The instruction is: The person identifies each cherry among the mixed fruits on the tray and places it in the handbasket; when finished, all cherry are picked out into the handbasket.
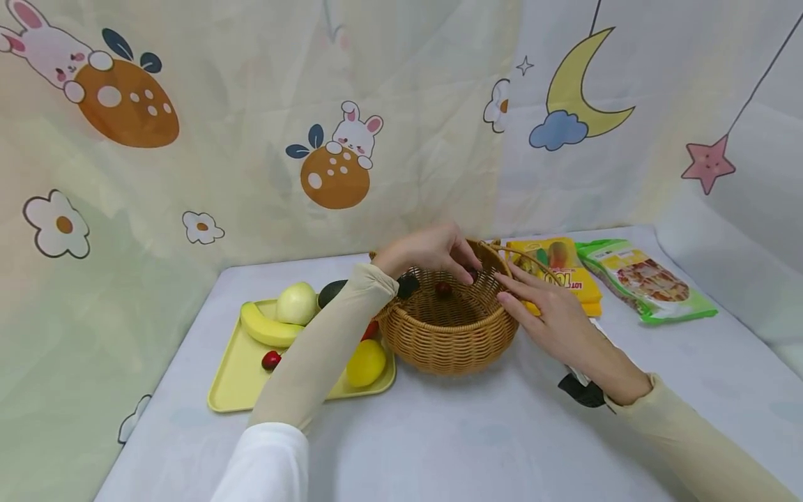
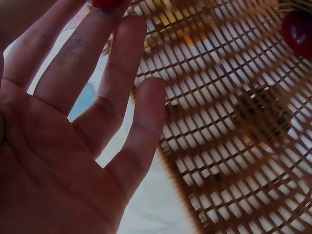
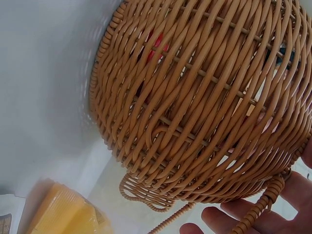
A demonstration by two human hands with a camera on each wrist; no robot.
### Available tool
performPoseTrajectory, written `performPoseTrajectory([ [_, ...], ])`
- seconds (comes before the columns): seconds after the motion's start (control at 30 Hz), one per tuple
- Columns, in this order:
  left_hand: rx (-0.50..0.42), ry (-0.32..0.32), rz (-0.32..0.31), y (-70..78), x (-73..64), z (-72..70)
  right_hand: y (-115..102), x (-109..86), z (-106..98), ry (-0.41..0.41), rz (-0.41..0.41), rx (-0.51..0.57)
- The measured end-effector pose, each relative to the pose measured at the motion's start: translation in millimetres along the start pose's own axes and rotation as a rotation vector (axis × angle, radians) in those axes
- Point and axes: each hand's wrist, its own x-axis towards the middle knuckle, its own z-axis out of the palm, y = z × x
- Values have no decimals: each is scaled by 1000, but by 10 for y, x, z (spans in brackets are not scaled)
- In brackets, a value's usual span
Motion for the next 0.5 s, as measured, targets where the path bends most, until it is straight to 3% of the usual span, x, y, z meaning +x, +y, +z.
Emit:
performPoseTrajectory([
  [0.5,-32,1,-32,-65,-3,64,3,0,-3,-22,13,-15],
])
